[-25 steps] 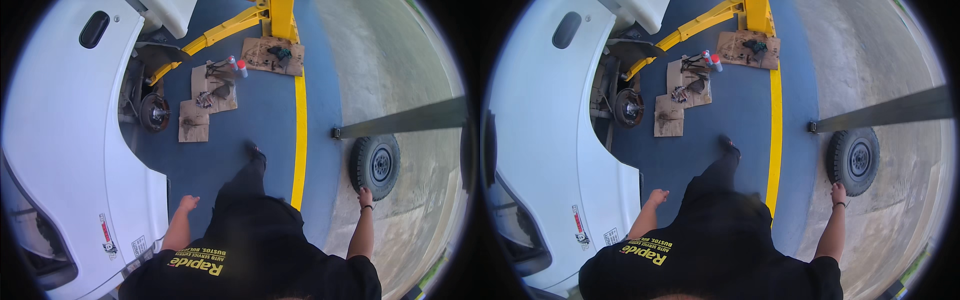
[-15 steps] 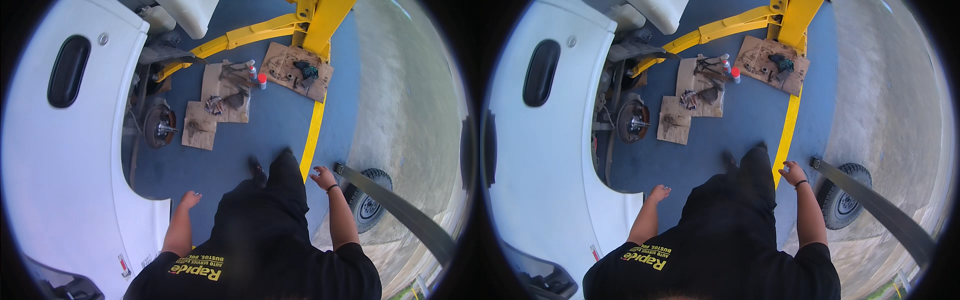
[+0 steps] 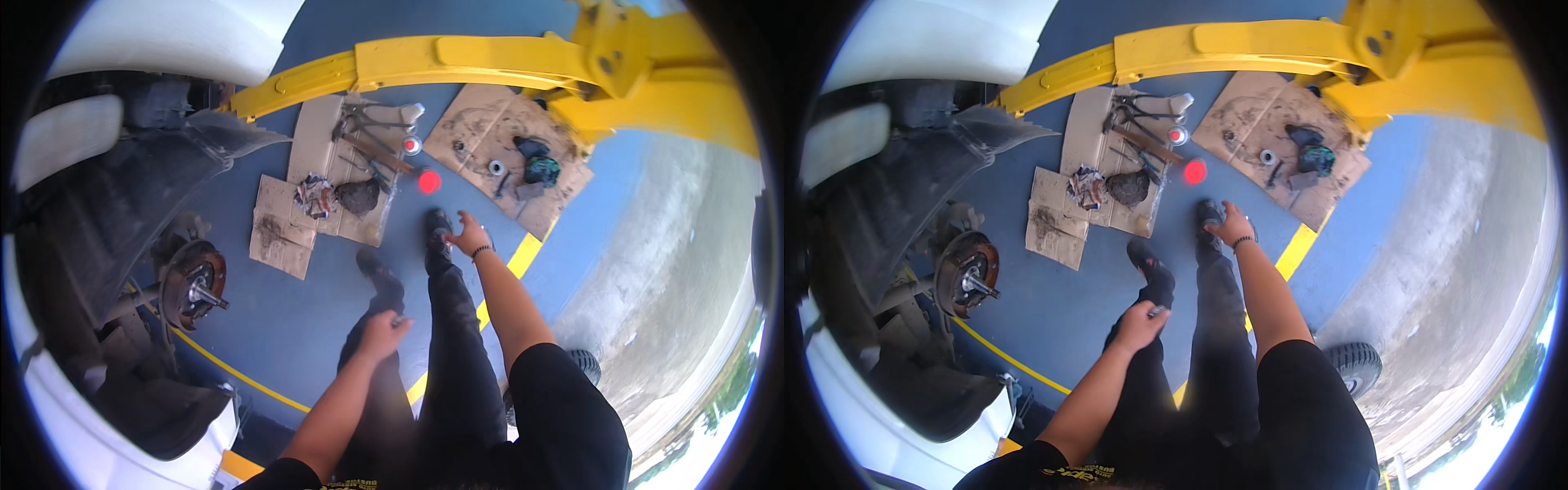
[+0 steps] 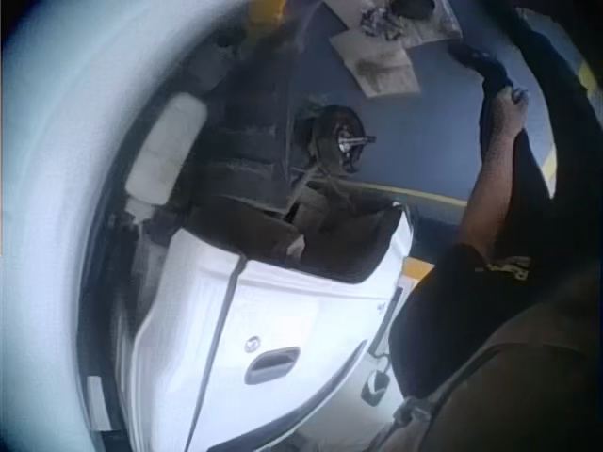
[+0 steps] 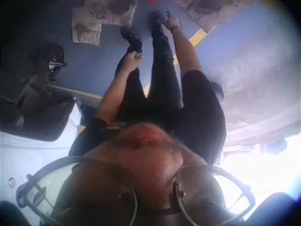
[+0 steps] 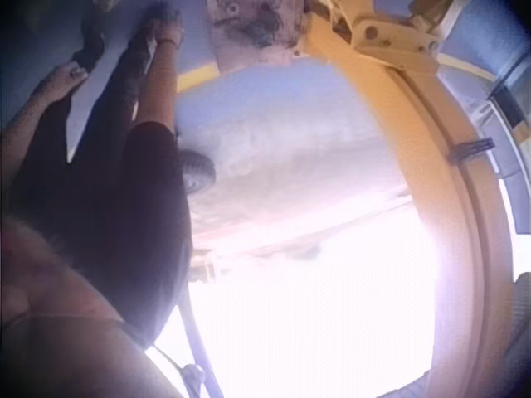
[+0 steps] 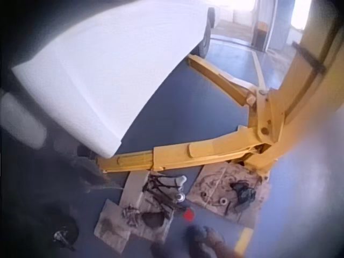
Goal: The person picks up a spray can and walks to a work area. They spray a small metal bearing, then use a compressed air nozzle to blow out debris from the bearing. The person repeats this process on a second bearing, inspecting each one after cleaning.
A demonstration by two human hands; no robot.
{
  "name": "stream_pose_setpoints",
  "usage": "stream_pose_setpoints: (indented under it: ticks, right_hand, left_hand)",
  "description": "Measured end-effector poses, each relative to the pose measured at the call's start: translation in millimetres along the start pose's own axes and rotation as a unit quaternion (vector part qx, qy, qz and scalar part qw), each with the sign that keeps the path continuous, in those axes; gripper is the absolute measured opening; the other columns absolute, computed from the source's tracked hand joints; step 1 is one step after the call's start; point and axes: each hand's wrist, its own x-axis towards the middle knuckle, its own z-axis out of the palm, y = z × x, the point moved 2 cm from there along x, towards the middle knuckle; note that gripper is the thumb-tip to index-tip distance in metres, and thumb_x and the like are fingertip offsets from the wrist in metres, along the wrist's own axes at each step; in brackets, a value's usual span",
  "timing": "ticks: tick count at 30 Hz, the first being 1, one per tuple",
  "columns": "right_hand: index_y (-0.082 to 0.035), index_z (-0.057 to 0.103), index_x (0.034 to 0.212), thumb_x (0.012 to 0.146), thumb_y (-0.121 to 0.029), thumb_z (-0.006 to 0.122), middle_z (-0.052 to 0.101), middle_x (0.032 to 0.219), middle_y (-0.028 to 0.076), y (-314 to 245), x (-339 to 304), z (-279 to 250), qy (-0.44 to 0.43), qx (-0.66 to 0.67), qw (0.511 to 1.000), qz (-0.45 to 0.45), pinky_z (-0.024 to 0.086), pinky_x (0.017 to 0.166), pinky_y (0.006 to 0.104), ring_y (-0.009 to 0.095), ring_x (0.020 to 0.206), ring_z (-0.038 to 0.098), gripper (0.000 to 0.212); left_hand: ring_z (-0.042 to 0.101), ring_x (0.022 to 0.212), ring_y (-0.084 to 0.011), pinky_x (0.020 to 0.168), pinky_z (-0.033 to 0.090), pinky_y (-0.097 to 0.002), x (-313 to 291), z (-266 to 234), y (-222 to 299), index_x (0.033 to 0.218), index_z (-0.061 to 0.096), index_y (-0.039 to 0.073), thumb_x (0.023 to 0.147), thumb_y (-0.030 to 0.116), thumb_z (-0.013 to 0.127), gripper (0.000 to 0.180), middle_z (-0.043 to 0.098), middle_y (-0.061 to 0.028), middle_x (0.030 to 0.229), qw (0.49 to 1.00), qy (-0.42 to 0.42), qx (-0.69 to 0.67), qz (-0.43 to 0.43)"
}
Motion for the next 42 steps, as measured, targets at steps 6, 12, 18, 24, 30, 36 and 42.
stream_pose_setpoints:
  ticks: [6,12,18,24,30,36,42]
  right_hand:
    - [-0.014,0.034,0.152,0.068,-0.023,0.089,0.047,0.147,0.018,-15,174,53,0.162,0.064,0.978,-0.119,0.043,0.111,0.0450,0.038,0.133,0.050,0.101]
    - [-0.008,0.050,0.140,0.075,-0.014,0.086,0.061,0.133,0.013,5,209,78,0.162,0.185,0.933,-0.262,0.048,0.103,0.0387,0.027,0.122,0.059,0.075]
    - [-0.002,0.054,0.135,0.068,-0.014,0.090,0.060,0.132,0.013,-13,123,56,0.146,0.259,0.911,-0.284,0.047,0.104,0.0399,0.028,0.120,0.058,0.077]
    - [-0.005,0.056,0.134,0.067,-0.030,0.094,0.064,0.128,0.014,12,150,62,0.222,0.115,0.931,-0.267,0.053,0.097,0.0383,0.031,0.114,0.065,0.082]
    - [-0.007,0.045,0.144,0.063,-0.037,0.095,0.059,0.139,0.015,30,153,54,0.138,0.062,0.973,-0.174,0.053,0.097,0.0428,0.036,0.121,0.061,0.100]
    - [-0.004,0.043,0.144,0.068,-0.032,0.092,0.055,0.140,0.020,-65,141,5,0.232,0.103,0.914,-0.317,0.048,0.104,0.0452,0.036,0.128,0.056,0.094]
    - [-0.012,0.048,0.141,0.072,-0.033,0.088,0.064,0.127,0.019,-104,258,-17,0.132,-0.106,0.955,-0.244,0.051,0.099,0.0441,0.037,0.119,0.062,0.083]
  left_hand:
    - [0.066,0.073,-0.0396,0.065,0.049,-0.0461,101,94,-75,0.081,0.062,-0.002,0.090,0.043,0.070,0.047,0.065,-0.0237,0.077,0.988,-0.082,0.063,-0.118]
    - [0.067,0.081,-0.0424,0.072,0.052,-0.0506,142,119,-108,0.086,0.065,-0.001,0.090,0.044,0.069,0.045,0.067,-0.0232,0.081,0.986,-0.073,0.054,-0.139]
    - [0.065,0.085,-0.0438,0.078,0.050,-0.0533,149,137,-113,0.085,0.064,-0.001,0.089,0.044,0.068,0.045,0.067,-0.0228,0.080,0.991,-0.061,0.018,-0.116]
    - [0.064,0.084,-0.0427,0.074,0.049,-0.0507,154,132,-104,0.085,0.064,-0.002,0.090,0.043,0.066,0.046,0.066,-0.0239,0.081,0.987,-0.093,0.018,-0.131]
    - [0.064,0.076,-0.0422,0.068,0.048,-0.0489,161,128,-110,0.082,0.061,-0.002,0.091,0.044,0.067,0.047,0.065,-0.0233,0.077,0.988,-0.091,0.000,-0.125]
    - [0.065,0.080,-0.0439,0.073,0.049,-0.0501,155,122,-109,0.083,0.062,-0.002,0.091,0.042,0.067,0.045,0.066,-0.0237,0.078,0.989,-0.068,-0.018,-0.133]
    - [0.064,0.076,-0.0438,0.070,0.049,-0.0496,165,127,-107,0.081,0.062,-0.002,0.090,0.038,0.068,0.042,0.065,-0.0232,0.075,0.994,-0.050,-0.043,-0.086]
